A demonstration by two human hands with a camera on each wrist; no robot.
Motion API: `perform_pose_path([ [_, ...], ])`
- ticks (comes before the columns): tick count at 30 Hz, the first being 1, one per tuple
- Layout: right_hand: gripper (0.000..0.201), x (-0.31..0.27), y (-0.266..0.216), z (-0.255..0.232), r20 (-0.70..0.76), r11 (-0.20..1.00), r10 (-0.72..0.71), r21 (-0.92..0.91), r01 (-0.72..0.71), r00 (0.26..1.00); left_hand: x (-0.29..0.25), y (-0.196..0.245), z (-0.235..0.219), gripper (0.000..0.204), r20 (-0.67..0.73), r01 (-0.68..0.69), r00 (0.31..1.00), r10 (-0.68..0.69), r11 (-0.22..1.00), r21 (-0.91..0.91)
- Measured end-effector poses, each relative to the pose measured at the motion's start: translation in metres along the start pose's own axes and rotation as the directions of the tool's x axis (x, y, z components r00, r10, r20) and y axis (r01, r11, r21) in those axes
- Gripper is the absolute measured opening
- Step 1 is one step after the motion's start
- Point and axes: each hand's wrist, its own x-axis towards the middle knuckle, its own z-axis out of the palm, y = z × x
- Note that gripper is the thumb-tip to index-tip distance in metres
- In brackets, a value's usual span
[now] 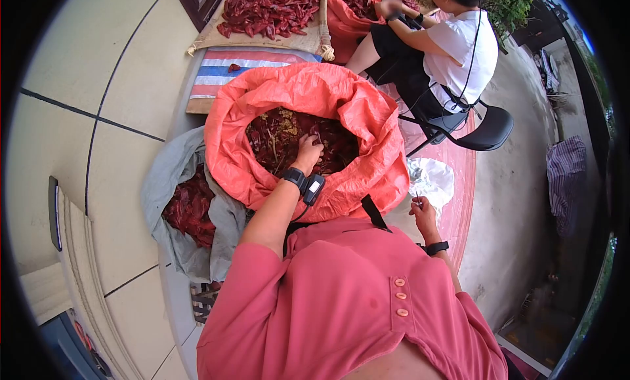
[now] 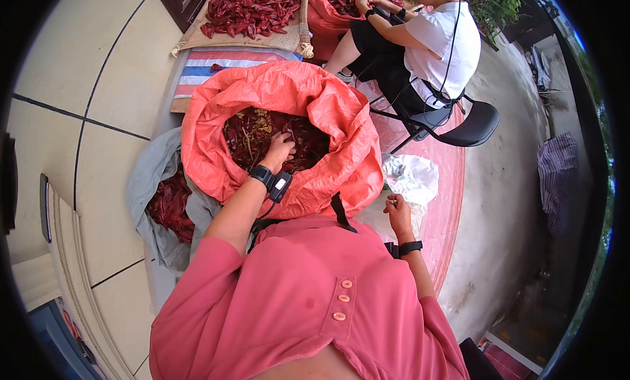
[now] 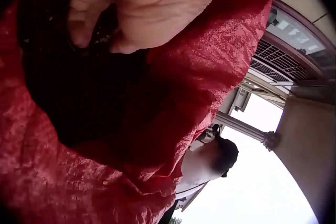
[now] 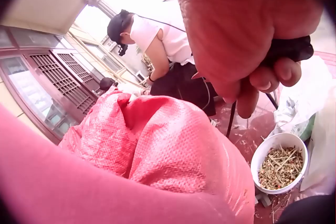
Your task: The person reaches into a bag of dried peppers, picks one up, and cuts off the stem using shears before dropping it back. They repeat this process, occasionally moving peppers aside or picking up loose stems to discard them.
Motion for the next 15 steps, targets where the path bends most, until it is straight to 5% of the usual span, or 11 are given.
perform_pose_path([
  [3,0.020,-0.020,0.000,-0.019,-0.057,0.986,0.164,0.002,-0.165,0.985,-0.004,-0.006,0.004,0.040,-0.082,-0.345,0.936,0.341,0.938,-0.034],
  [4,0.021,-0.026,-0.003,-0.025,-0.047,0.977,0.206,0.063,-0.203,0.978,-0.005,-0.008,0.002,0.034,-0.098,-0.538,0.836,0.541,0.841,0.052],
  [7,0.016,-0.023,0.023,-0.031,-0.116,0.973,0.160,0.184,-0.137,0.980,-0.046,0.016,-0.010,0.031,-0.032,-0.654,0.738,0.674,0.726,0.213],
  [9,0.015,-0.012,0.043,-0.025,-0.210,0.976,0.057,0.216,-0.011,0.976,-0.074,0.033,-0.014,0.020,-0.073,-0.664,0.736,0.673,0.739,0.116],
  [12,0.016,0.004,0.009,-0.021,-0.210,0.986,0.021,0.169,0.015,0.978,-0.105,0.050,-0.030,0.014,-0.095,-0.664,0.723,0.685,0.726,0.179],
  [15,0.014,0.012,-0.044,-0.017,-0.086,0.976,0.058,0.212,-0.039,0.995,-0.133,0.058,-0.056,0.015,-0.197,-0.712,0.592,0.782,0.621,0.327],
])
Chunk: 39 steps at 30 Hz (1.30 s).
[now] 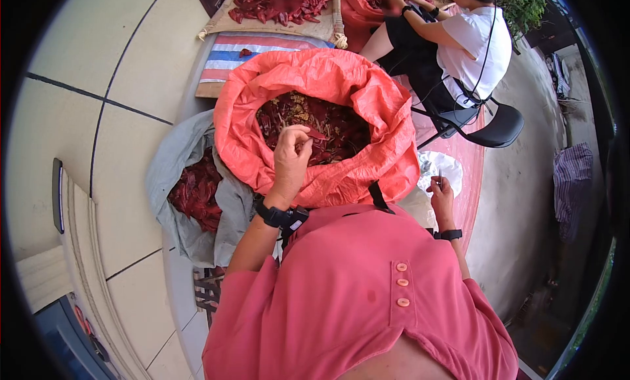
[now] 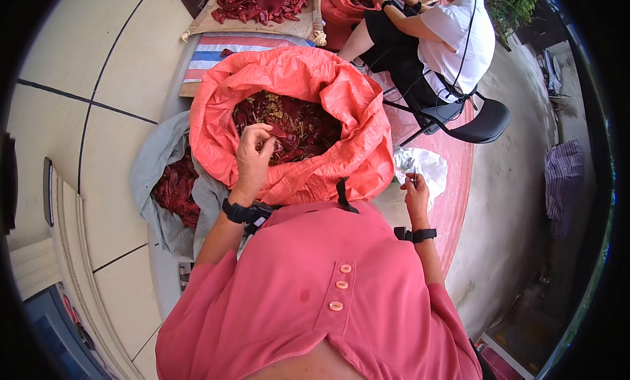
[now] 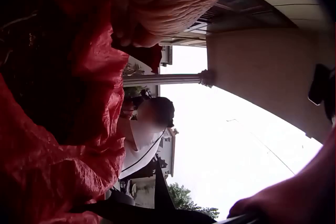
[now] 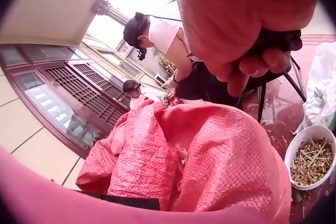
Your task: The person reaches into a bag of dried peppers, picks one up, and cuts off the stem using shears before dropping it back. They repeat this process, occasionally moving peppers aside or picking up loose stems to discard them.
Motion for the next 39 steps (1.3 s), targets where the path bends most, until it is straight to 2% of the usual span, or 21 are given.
perform_pose_path([
  [3,0.015,0.035,0.028,0.016,-0.031,0.933,-0.351,0.076,0.352,0.936,-0.014,0.000,-0.053,0.016,-0.192,-0.053,0.974,0.117,0.949,0.310],
  [4,0.015,0.036,0.025,0.015,-0.012,0.950,-0.304,0.072,0.304,0.953,-0.022,-0.003,-0.074,0.016,-0.238,-0.027,0.961,0.144,0.900,0.435],
  [6,0.014,0.032,0.008,0.015,0.025,0.976,-0.212,0.062,0.210,0.977,-0.038,-0.019,-0.111,0.014,-0.408,0.167,0.913,0.000,0.913,0.372],
  [8,0.014,0.034,0.011,0.015,0.032,0.984,-0.164,0.069,0.161,0.986,-0.055,-0.042,-0.150,0.014,-0.483,0.255,0.876,0.003,0.846,0.468],
  [10,0.013,0.028,0.006,0.015,0.043,0.996,-0.079,0.041,0.077,0.996,-0.064,-0.044,-0.169,0.013,-0.449,0.368,0.887,-0.109,0.754,0.543],
  [11,0.013,0.036,0.023,0.018,0.021,0.985,-0.160,0.075,0.158,0.987,-0.067,-0.045,-0.172,0.013,-0.434,0.418,0.885,-0.168,0.699,0.581],
  [14,0.014,0.028,0.021,0.017,0.041,0.992,-0.095,0.092,0.090,0.995,-0.052,-0.036,-0.137,0.012,-0.311,0.339,0.932,-0.186,0.750,0.567],
  [17,0.015,0.020,0.023,0.017,0.036,0.995,-0.078,0.071,0.076,0.996,-0.032,-0.045,-0.066,0.013,0.084,0.257,0.951,-0.297,0.914,0.315],
  [19,0.015,0.012,0.021,0.015,0.031,0.997,-0.059,0.048,0.058,0.998,-0.025,-0.073,-0.009,0.017,0.383,0.019,0.915,-0.125,0.963,0.268],
  [20,0.015,0.005,0.019,0.014,0.028,0.998,-0.050,0.037,0.049,0.998,-0.019,-0.068,0.018,0.020,0.463,0.038,0.873,-0.154,0.968,0.250],
  [21,0.017,-0.003,0.014,0.012,0.039,0.997,-0.043,0.060,0.041,0.998,-0.014,-0.063,0.042,0.026,0.485,-0.050,0.867,-0.109,0.951,0.304],
  [22,0.017,-0.010,0.011,0.011,0.015,0.999,-0.015,0.029,0.015,1.000,-0.011,-0.068,0.062,0.031,0.559,-0.110,0.819,-0.126,0.923,0.370],
  [23,0.017,-0.015,0.015,0.008,0.007,0.999,-0.013,0.047,0.013,1.000,-0.007,-0.080,0.082,0.034,0.607,-0.103,0.776,-0.171,0.915,0.389],
  [26,0.015,-0.037,0.005,0.005,-0.025,0.999,-0.023,0.048,0.024,0.999,0.007,-0.095,0.127,0.049,0.667,-0.057,0.644,-0.375,0.846,0.531],
  [27,0.016,-0.045,0.001,0.005,-0.039,0.999,-0.018,0.049,0.020,0.999,0.013,-0.100,0.136,0.048,0.677,-0.036,0.624,-0.391,0.850,0.525],
  [28,0.016,-0.052,-0.006,0.005,-0.054,1.000,-0.029,-0.005,0.029,0.998,0.012,-0.114,0.148,0.047,0.661,-0.066,0.648,-0.378,0.837,0.543],
  [30,0.016,-0.062,-0.004,0.001,-0.061,0.999,-0.046,-0.029,0.044,0.997,0.018,-0.117,0.158,0.040,0.670,-0.158,0.622,-0.405,0.773,0.614],
  [32,0.016,-0.069,-0.005,-0.002,-0.073,1.000,-0.022,-0.020,0.021,0.997,0.022,-0.121,0.165,0.035,0.670,-0.183,0.637,-0.382,0.769,0.613],
  [35,0.016,-0.077,-0.025,-0.008,-0.113,0.995,0.031,0.102,-0.019,0.993,0.026,-0.123,0.164,0.030,0.713,-0.311,0.647,-0.271,0.759,0.571],
  [38,0.015,-0.079,-0.046,-0.012,-0.090,0.980,0.033,0.197,-0.015,0.995,0.038,-0.086,0.143,0.034,0.713,-0.172,0.629,-0.310,0.839,0.517],
  [39,0.014,-0.078,-0.065,-0.011,-0.050,0.983,0.017,0.186,-0.008,0.999,0.030,-0.098,0.144,0.037,0.665,-0.100,0.700,-0.260,0.887,0.451],
])
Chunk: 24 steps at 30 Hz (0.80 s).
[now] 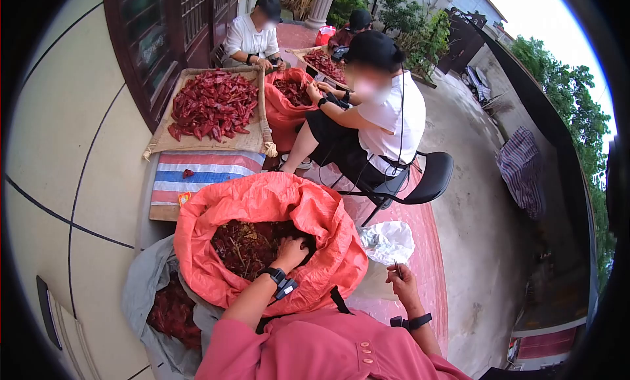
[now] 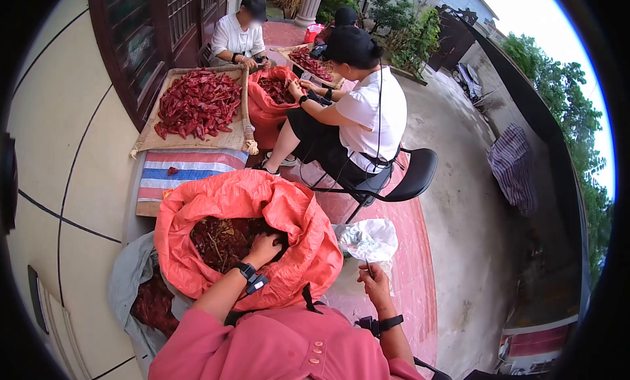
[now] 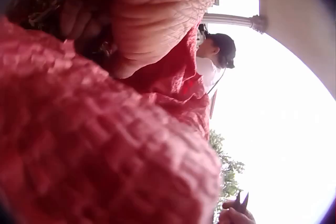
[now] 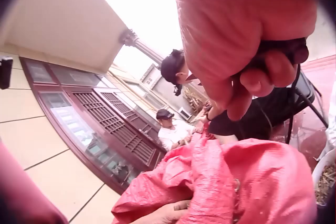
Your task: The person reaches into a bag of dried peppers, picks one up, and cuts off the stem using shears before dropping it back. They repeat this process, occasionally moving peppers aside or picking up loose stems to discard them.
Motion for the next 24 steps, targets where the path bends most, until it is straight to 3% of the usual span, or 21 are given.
perform_pose_path([
  [3,0.015,0.008,-0.059,0.027,0.149,0.999,-0.033,-0.011,0.035,0.988,-0.030,-0.004,-0.026,0.040,0.090,-0.039,0.991,0.100,0.852,-0.522],
  [4,0.015,0.011,-0.072,0.040,0.202,0.999,-0.044,-0.014,0.047,0.978,-0.040,-0.005,-0.026,0.036,-0.040,-0.120,0.992,0.117,0.830,-0.545],
  [7,0.018,0.035,-0.076,0.094,0.427,0.968,-0.235,0.020,0.250,0.873,-0.066,0.005,-0.050,0.031,0.062,-0.024,0.995,0.081,0.774,-0.633],
  [9,0.023,0.030,-0.103,0.132,0.516,0.950,-0.229,-0.067,0.306,0.825,-0.085,0.028,-0.081,0.020,-0.123,-0.221,0.975,0.184,0.789,-0.573],
  [12,0.023,0.034,-0.086,0.172,0.564,0.947,-0.281,0.031,0.320,0.777,-0.107,0.041,-0.097,0.015,-0.284,-0.330,0.935,0.212,0.813,-0.480],
  [15,0.019,0.028,-0.089,0.183,0.589,0.925,-0.335,0.058,0.376,0.736,-0.110,0.037,-0.086,0.017,-0.549,-0.473,0.802,0.236,0.812,-0.342],
  [18,0.015,0.020,-0.111,0.183,0.594,0.680,-0.486,-0.205,0.704,0.642,-0.116,0.045,-0.085,0.022,-0.469,-0.382,0.872,0.144,0.798,-0.465],
  [21,0.013,0.023,-0.104,0.183,0.603,0.758,-0.439,-0.149,0.635,0.666,-0.117,0.045,-0.080,0.026,-0.332,-0.297,0.940,0.078,0.666,-0.684],
  [22,0.010,0.024,-0.097,0.186,0.556,0.886,-0.393,0.014,0.464,0.733,-0.116,0.045,-0.079,0.025,-0.316,-0.293,0.943,0.105,0.712,-0.638],
  [24,0.010,0.024,-0.101,0.177,0.571,0.970,-0.216,0.037,0.239,0.792,-0.112,0.043,-0.080,0.023,-0.278,-0.288,0.948,0.157,0.795,-0.534],
])
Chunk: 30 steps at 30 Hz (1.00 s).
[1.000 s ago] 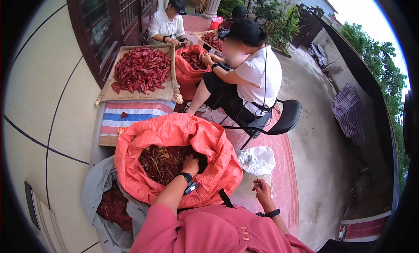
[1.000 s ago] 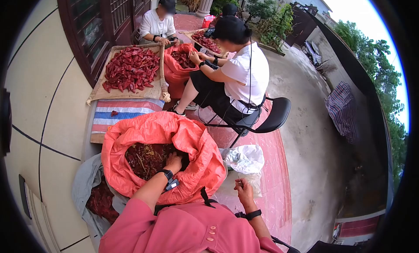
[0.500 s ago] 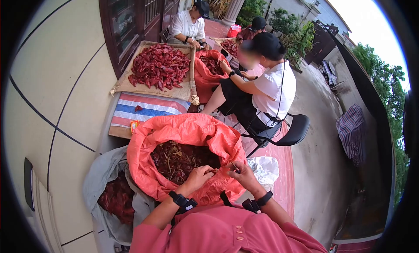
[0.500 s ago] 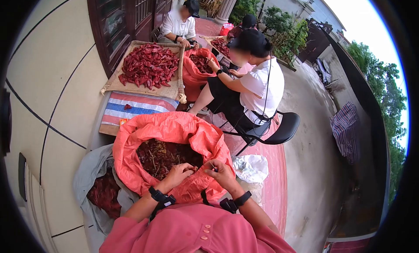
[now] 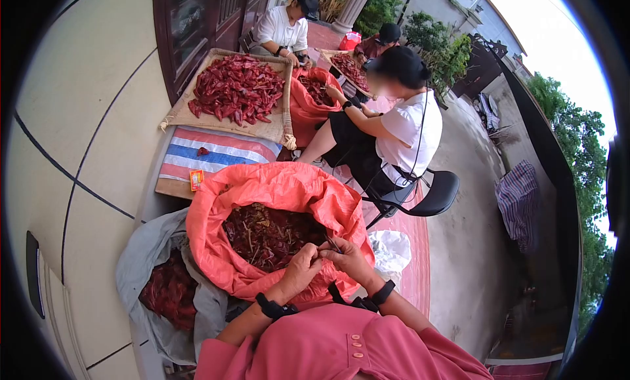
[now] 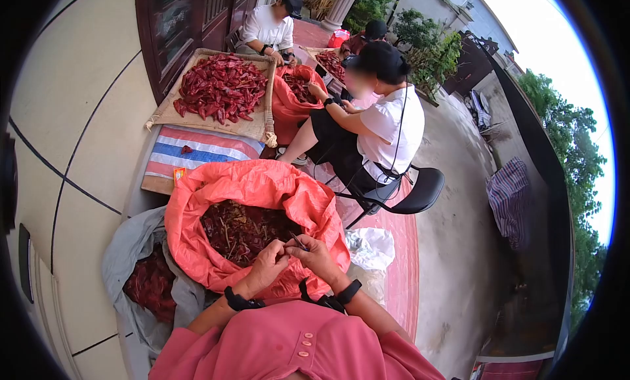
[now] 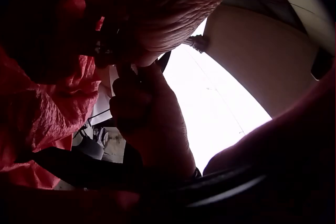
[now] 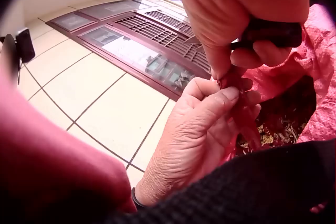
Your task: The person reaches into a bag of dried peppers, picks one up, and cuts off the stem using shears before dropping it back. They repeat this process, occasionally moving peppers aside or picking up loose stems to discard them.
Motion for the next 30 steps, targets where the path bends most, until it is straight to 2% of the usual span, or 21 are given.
perform_pose_path([
  [1,0.010,-0.004,-0.005,-0.001,0.011,0.992,0.095,0.081,-0.096,0.995,0.001,0.001,0.001,0.024,-0.021,-0.015,1.000,0.014,0.997,-0.072],
  [2,0.004,-0.006,-0.008,0.002,-0.056,0.992,0.085,0.094,-0.079,0.995,0.003,0.004,0.003,0.025,-0.043,-0.030,0.999,0.024,0.990,-0.141],
  [5,0.004,-0.010,-0.003,-0.004,-0.080,0.992,0.068,0.108,-0.059,0.994,0.004,0.020,0.004,0.027,-0.069,0.001,0.997,-0.021,0.961,-0.276],
  [6,0.008,-0.011,-0.004,-0.001,-0.118,0.991,0.010,0.134,0.006,0.993,0.005,0.024,0.004,0.028,-0.075,0.016,0.996,-0.041,0.950,-0.311],
  [9,0.011,-0.011,0.008,-0.004,-0.232,0.991,-0.090,-0.121,0.063,0.969,0.013,0.014,0.009,0.033,0.049,-0.033,0.998,0.042,0.985,-0.169],
  [12,0.021,-0.007,0.013,-0.005,-0.296,0.906,-0.244,-0.410,0.107,0.924,0.018,0.007,0.016,0.032,0.108,0.006,0.994,0.012,0.986,-0.167],
  [15,0.029,-0.009,-0.012,-0.002,-0.375,0.896,-0.173,-0.443,-0.013,0.911,0.017,0.014,0.013,0.030,-0.062,-0.130,0.990,0.123,0.985,-0.116],
  [17,0.035,-0.012,-0.023,-0.005,-0.339,0.910,-0.195,-0.412,0.041,0.920,0.018,0.030,-0.009,0.033,-0.038,-0.100,0.995,0.097,0.990,-0.102],
  [19,0.037,-0.018,-0.034,-0.009,-0.224,0.959,-0.101,-0.281,0.035,0.969,0.016,0.041,-0.027,0.038,-0.084,-0.149,0.986,0.146,0.988,-0.034],
  [21,0.037,-0.027,-0.056,-0.010,-0.132,0.963,-0.072,-0.266,0.035,0.989,0.014,0.058,-0.040,0.039,-0.068,-0.151,0.988,0.142,0.977,-0.152],
  [22,0.035,-0.032,-0.068,-0.011,-0.099,0.960,-0.077,-0.277,0.047,0.992,0.012,0.067,-0.045,0.033,-0.090,-0.200,0.977,0.194,0.977,-0.069],
  [23,0.036,-0.034,-0.068,-0.013,-0.085,0.951,-0.138,-0.289,0.108,0.987,0.007,0.069,-0.045,0.030,-0.084,-0.138,0.989,0.122,0.964,-0.226],
  [25,0.036,-0.040,-0.082,-0.015,-0.041,0.929,-0.199,-0.327,0.175,0.979,-0.003,0.077,-0.046,0.025,-0.041,-0.006,0.999,-0.018,0.859,-0.513],
  [26,0.035,-0.042,-0.085,-0.016,-0.026,0.938,-0.209,-0.287,0.193,0.978,-0.005,0.081,-0.047,0.020,-0.071,-0.052,0.997,0.021,0.873,-0.485],
  [29,0.031,-0.045,-0.096,-0.021,0.075,0.857,-0.300,-0.417,0.303,0.951,-0.010,0.092,-0.045,0.023,-0.143,-0.111,0.988,0.059,0.911,-0.396],
  [30,0.032,-0.046,-0.096,-0.022,0.087,0.845,-0.319,-0.424,0.325,0.944,-0.012,0.097,-0.043,0.023,-0.165,-0.109,0.986,0.035,0.878,-0.467],
])
